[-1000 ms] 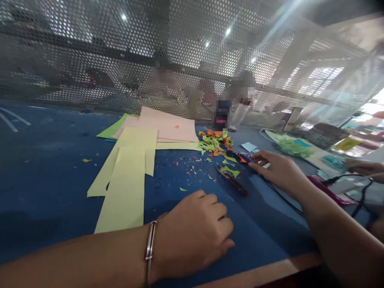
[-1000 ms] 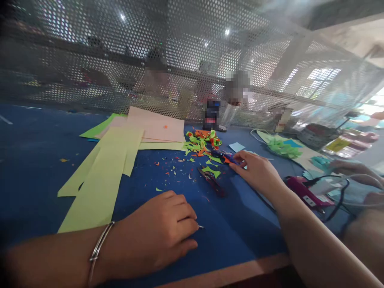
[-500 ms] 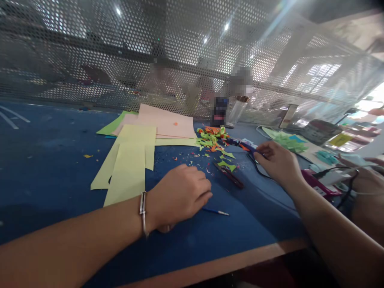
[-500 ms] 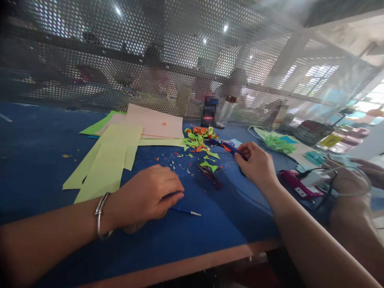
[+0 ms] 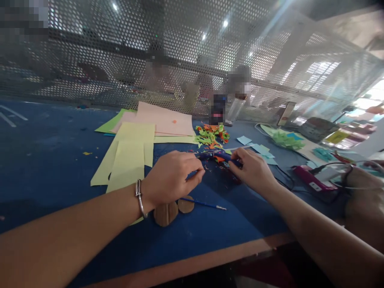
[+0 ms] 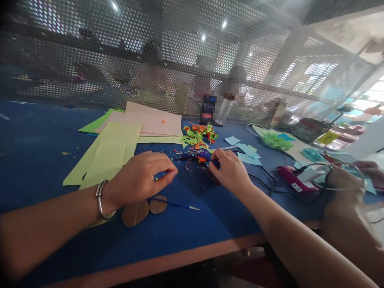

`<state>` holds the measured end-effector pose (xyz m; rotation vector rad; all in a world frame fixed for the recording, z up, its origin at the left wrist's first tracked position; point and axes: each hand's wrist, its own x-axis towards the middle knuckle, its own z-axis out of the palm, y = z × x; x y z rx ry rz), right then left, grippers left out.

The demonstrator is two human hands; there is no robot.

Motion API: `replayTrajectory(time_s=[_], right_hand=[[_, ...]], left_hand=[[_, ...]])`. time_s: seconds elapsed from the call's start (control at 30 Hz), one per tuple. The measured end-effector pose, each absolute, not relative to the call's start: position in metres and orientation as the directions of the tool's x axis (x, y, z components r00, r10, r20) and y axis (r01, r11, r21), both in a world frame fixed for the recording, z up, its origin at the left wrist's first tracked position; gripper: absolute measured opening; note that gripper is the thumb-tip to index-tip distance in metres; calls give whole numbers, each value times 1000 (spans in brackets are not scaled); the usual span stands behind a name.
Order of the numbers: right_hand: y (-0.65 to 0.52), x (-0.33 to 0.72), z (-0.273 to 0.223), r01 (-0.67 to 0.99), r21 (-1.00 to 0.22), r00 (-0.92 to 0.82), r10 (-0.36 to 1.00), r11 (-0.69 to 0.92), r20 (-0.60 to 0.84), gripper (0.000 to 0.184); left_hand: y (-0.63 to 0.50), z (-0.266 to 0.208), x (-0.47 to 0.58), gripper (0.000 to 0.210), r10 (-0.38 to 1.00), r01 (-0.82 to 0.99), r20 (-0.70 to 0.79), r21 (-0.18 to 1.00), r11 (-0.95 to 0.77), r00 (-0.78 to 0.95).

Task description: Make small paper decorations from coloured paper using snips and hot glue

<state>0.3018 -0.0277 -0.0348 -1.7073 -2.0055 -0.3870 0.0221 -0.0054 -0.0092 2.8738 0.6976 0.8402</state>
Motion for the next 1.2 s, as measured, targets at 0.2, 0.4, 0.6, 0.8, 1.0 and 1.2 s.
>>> replayTrajectory(time_s=[0.2,0.4,0.6,0.8,1.0,1.2], right_hand=[[-48,297,-39,974,144,-223,828,173,514,22],[-73,291,-42,961,190,-264,876,202,403,23],[-78,290,-38,978,71,-208,940,196,269,21],[-95,289,-20,939,-163,-281,949,303,145,16],[-95,289,-11,919,-169,-337,933,356,128,8],[-83,234,1,813,-240,-513,848,530,131,9]], left_hand=[[-2,-13,21,23,449,400,502,209,-892,739],[-1,-13,19,21,437,395,524,197,-897,732],[-6,-5,14,25,414,406,546,144,-903,728],[9,15,-3,22,586,554,488,227,-801,647],[11,27,-26,17,611,585,34,254,-771,791],[-22,38,-25,31,610,628,-149,170,-760,778]])
